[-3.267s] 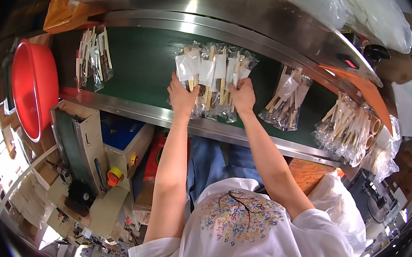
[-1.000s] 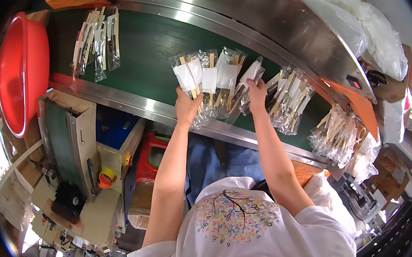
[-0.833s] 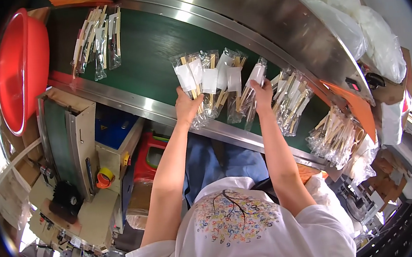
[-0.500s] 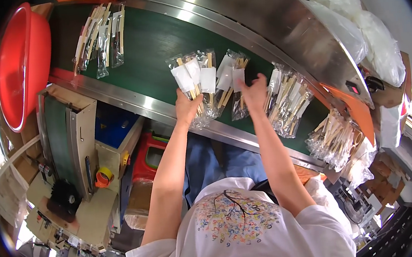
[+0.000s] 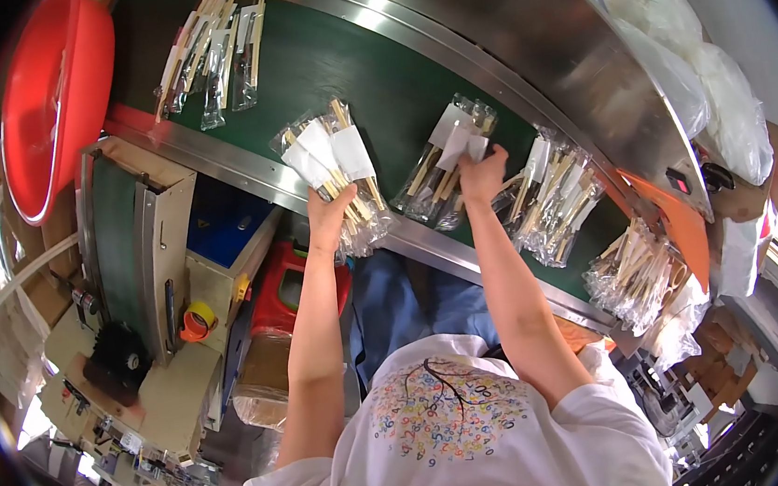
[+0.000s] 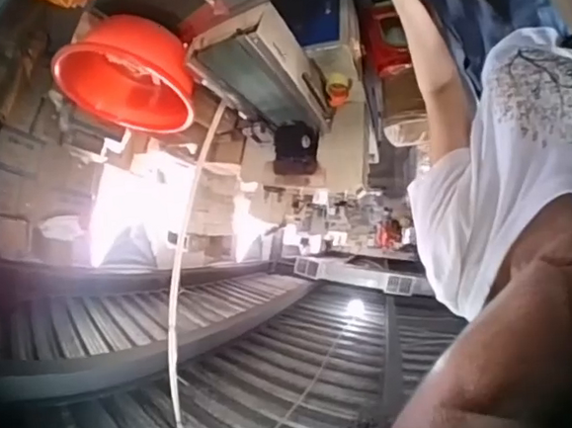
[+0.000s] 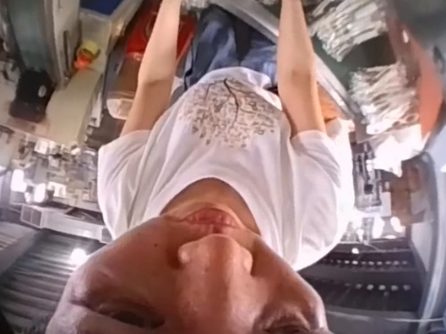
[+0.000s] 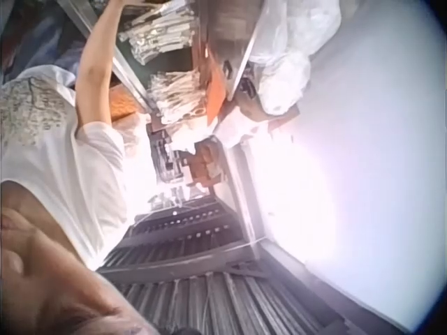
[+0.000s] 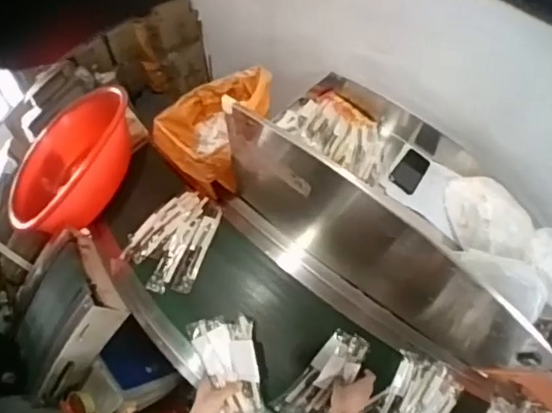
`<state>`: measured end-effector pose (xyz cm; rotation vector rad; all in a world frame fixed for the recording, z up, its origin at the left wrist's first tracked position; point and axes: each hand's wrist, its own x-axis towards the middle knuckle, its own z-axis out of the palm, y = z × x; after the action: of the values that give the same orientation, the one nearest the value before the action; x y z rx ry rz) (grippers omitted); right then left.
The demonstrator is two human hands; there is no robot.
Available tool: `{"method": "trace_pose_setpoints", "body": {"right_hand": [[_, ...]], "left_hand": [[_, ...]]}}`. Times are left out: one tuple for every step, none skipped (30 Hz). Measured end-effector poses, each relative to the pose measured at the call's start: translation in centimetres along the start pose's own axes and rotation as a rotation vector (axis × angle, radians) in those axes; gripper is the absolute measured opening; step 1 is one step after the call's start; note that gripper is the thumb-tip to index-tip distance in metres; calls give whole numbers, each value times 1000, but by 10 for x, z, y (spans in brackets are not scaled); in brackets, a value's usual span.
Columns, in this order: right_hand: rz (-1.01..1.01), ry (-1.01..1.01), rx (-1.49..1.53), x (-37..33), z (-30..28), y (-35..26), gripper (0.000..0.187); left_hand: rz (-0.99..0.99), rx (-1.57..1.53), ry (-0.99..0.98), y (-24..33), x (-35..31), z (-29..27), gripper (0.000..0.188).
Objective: Sorting wooden chopsticks and feeding them into a packaging machine on a production line.
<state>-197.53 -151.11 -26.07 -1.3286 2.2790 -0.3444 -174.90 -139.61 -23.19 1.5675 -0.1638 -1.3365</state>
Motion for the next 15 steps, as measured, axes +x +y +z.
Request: {"method": "trace_pose_setpoints", "body": {"right_hand": [[-122, 142, -135, 7, 4, 12, 58], [-113, 210, -212, 2, 2, 6, 57], [-105, 279, -289, -5, -4, -2, 56], [-113, 272, -284, -10, -7, -11, 56], [-374, 197, -233, -15, -16, -16, 53], [-634, 117, -179, -18, -20, -20, 50], [-640, 116, -178, -21, -15, -18, 50], [-739, 32, -284, -22, -10, -14, 51], [-839, -57, -386, -22, -3, -11, 51], [-780, -116, -444, -20, -5, -3, 51], [-818, -64, -502, -22, -11, 0, 51], [-730, -30, -512, -25, -16, 0, 51], [-640, 5, -521, -28, -20, -2, 51], [-724, 178, -363, -36, -26, -13, 48], [-725, 183, -364, -46, -36, -25, 48]], "left_hand": [[-15, -16, -4, 3, -3, 2, 52], [-11, -17, 6, 6, -9, 1, 52], [-44, -51, 15, 10, -14, 0, 51], [-77, -86, 25, 14, -17, -1, 50], [-75, -90, 27, 18, -19, -1, 50], [-102, -107, -13, 22, -22, 0, 49], [-128, -123, -53, 25, -24, 0, 49], [-112, -158, -102, 28, -24, 5, 48], [-105, -160, -103, 29, -24, 8, 48], [-112, -145, -113, 30, -24, 13, 50], [-116, -127, -105, 31, -27, 11, 52], [-108, -117, -68, 30, -29, 14, 53], [-100, -115, -64, 28, -31, 15, 53], [-37, -69, -61, 25, -31, 17, 54], [23, -26, -61, 30, -36, 25, 55]]}}
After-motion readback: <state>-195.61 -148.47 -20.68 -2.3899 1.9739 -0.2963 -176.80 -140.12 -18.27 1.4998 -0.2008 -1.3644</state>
